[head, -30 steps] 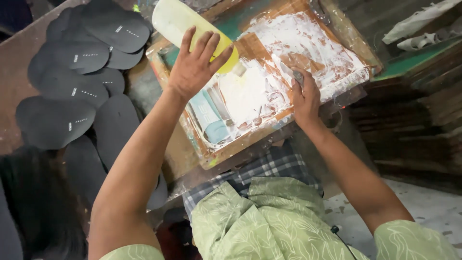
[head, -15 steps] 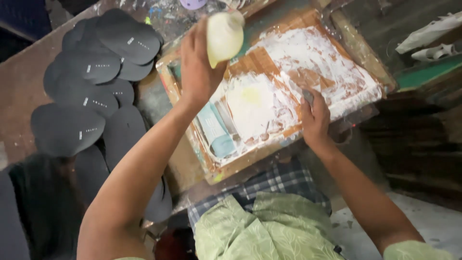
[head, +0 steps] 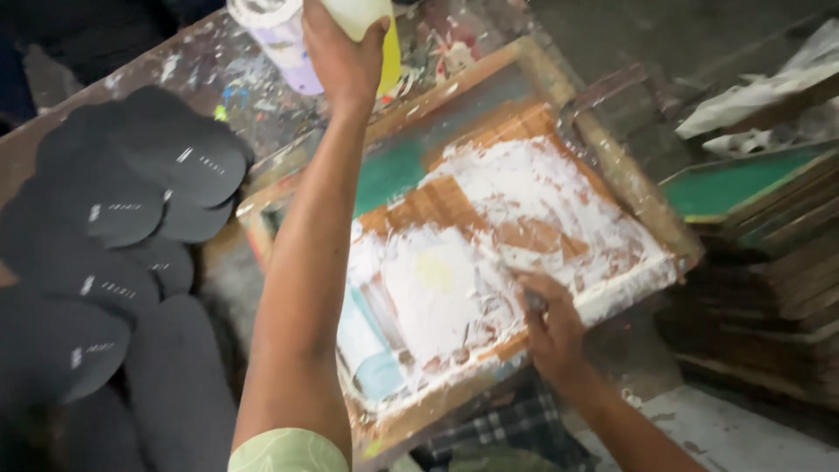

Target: Applying a white paste or print to shoe insoles using a screen-printing frame and a spatula.

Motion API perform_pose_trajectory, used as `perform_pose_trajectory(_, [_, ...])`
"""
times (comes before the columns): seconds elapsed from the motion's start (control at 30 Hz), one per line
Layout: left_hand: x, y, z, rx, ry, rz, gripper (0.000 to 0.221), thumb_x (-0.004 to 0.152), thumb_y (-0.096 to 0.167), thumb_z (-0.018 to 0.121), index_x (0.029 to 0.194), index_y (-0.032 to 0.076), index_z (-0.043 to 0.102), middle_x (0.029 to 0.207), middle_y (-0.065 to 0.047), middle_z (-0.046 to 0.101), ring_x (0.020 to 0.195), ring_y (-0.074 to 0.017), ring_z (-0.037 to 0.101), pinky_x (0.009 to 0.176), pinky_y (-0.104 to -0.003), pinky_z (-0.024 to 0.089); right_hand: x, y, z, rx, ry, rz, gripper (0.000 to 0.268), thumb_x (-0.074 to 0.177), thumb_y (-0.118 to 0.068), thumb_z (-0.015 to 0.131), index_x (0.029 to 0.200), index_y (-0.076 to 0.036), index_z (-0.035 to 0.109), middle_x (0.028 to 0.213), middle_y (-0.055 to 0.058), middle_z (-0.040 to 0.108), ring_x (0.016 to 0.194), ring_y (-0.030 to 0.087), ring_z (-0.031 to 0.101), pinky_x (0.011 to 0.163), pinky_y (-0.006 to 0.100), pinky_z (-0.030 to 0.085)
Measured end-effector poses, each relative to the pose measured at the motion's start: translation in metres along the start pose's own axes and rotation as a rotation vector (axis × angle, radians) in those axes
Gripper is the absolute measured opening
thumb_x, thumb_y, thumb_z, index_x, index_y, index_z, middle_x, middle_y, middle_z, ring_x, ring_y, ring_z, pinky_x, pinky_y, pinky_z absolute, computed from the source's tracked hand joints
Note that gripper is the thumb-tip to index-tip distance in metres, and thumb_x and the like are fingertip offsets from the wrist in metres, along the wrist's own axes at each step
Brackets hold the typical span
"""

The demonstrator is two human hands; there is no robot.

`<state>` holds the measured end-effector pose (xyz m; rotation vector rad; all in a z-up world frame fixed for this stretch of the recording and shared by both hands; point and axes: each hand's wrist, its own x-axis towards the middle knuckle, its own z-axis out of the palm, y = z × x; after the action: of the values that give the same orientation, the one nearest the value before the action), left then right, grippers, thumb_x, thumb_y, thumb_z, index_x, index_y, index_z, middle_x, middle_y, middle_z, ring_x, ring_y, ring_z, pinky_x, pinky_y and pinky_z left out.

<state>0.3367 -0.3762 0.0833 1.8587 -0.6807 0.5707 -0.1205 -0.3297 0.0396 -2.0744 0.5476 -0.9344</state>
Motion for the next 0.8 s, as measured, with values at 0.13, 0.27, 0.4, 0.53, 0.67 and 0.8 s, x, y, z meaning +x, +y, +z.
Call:
perform_pose_trajectory(0.13, [-0.009, -0.039, 0.033, 0.037, 0.025, 0.044, 0.104, 0.074, 0.027, 0.097, 0.146, -0.011, 0.032, 0.138, -0.033, 0.049, 0.129, -0.0495, 0.047, 0.112, -0.05, 0.038, 0.008, -0.014, -0.004, 0.031, -0.062, -0.015, 0.024, 0.099, 0.002, 0.06, 0.122, -0.003, 0.06, 0.126, 0.017, 0.07, 0.119, 0.03, 0.067, 0.105, 0.038, 0.051])
perform_pose_trajectory(0.27, [-0.036, -0.046, 0.03, 0.312, -0.077, 0.162, 0.102, 0.082, 0.03, 0.089, 0.152, -0.01, 0.027, 0.149, -0.033, 0.044, 0.137, -0.0485, 0.045, 0.118, -0.05, 0.036, -0.011, 0.012, 0.001, 0.073, -0.069, 0.086, 0.025, 0.1, 0.0, 0.059, 0.125, 0.0, 0.059, 0.127, 0.016, 0.068, 0.117, 0.026, 0.066, 0.102, 0.036, 0.051])
perform_pose_trajectory(0.4, [-0.147, 0.101, -0.096, 0.061, -0.362, -0.102, 0.092, 0.088, 0.034, 0.083, 0.154, -0.006, 0.031, 0.141, -0.032, 0.049, 0.13, -0.048, 0.049, 0.112, -0.053, 0.039, -0.011, 0.014, 0.004, 0.206, -0.094, 0.084, 0.029, 0.102, 0.0, 0.055, 0.131, 0.003, 0.056, 0.131, 0.016, 0.065, 0.123, 0.024, 0.061, 0.107, 0.036, 0.048])
perform_pose_trajectory(0.53, [-0.317, 0.197, -0.229, -0.365, -0.844, -0.132, 0.055, 0.092, 0.041, 0.063, 0.133, 0.005, 0.054, 0.125, -0.023, 0.062, 0.118, -0.0403, 0.06, 0.104, -0.046, 0.047, -0.008, 0.025, 0.004, 0.241, -0.118, 0.193, 0.033, 0.105, -0.01, 0.057, 0.135, 0.003, 0.059, 0.125, 0.015, 0.066, 0.111, 0.02, 0.061, 0.098, 0.033, 0.05])
perform_pose_trajectory(0.67, [-0.432, 0.227, -0.245, -0.558, -0.992, -0.242, 0.062, 0.104, 0.057, 0.06, 0.125, -0.001, 0.064, 0.118, -0.024, 0.068, 0.116, -0.0394, 0.066, 0.101, -0.046, 0.053, -0.003, 0.038, 0.009, 0.15, -0.057, 0.061, 0.033, 0.108, -0.012, 0.057, 0.137, 0.005, 0.059, 0.126, 0.012, 0.065, 0.114, 0.016, 0.06, 0.101, 0.03, 0.048])
perform_pose_trajectory(0.8, [-0.49, 0.243, -0.185, -0.888, -0.98, -0.578, 0.072, 0.11, 0.062, 0.05, 0.124, -0.007, 0.063, 0.104, -0.022, 0.071, 0.102, -0.0295, 0.07, 0.089, -0.041, 0.055, 0.013, 0.022, 0.011, -0.052, 0.004, -0.125, 0.03, 0.107, -0.004, 0.061, 0.136, 0.006, 0.06, 0.122, 0.01, 0.065, 0.11, 0.015, 0.06, 0.099, 0.031, 0.048])
